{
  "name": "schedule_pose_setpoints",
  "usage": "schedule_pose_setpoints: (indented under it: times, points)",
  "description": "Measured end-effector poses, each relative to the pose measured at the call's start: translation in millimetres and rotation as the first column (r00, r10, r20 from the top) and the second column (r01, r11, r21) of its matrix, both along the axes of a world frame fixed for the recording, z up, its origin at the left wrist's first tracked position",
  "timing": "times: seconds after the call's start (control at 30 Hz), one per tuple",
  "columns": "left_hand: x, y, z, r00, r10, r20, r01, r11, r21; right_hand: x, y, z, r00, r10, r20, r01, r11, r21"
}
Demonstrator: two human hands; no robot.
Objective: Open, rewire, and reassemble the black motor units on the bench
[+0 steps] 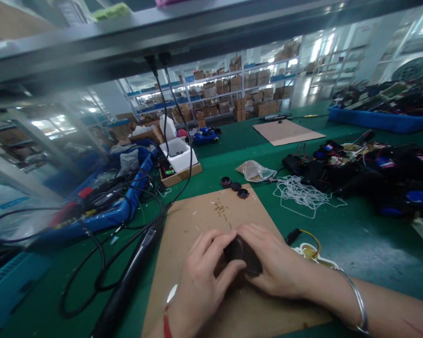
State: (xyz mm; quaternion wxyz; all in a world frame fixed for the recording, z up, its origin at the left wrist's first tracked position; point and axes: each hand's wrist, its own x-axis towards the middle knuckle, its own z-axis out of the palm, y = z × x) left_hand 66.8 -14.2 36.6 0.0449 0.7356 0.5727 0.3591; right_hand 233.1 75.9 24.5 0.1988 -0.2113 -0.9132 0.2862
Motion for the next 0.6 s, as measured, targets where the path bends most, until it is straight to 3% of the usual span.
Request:
schedule_pose_setpoints:
  times: [0.17,0.23,0.43,0.6]
  points:
    - [-1.1,-1.0,3.2,0.989,-0.140,0.040,0.143,0.984,-0.110,0.8,0.7,-0.4,1.000,0.003,-0.007,-0.003,1.000,0.000]
    - [-0.1,-2.5,4.6,0.991,-0.115,0.073,0.124,0.984,-0.128,1.6,0.9,-0.8,1.000,0.008,-0.011,-0.008,1.000,-0.001]
    - [1.2,0.3,0.2,0.994,-0.057,0.097,0.052,0.997,0.050,1.9,3.1,-1.2,0.999,0.016,-0.044,-0.017,1.000,-0.009]
    - [1.6,2.7,-1.3,0.993,-0.043,0.112,0.039,0.999,0.031,1.2,3.0,-1.5,0.999,0.025,-0.045,-0.025,1.000,-0.012]
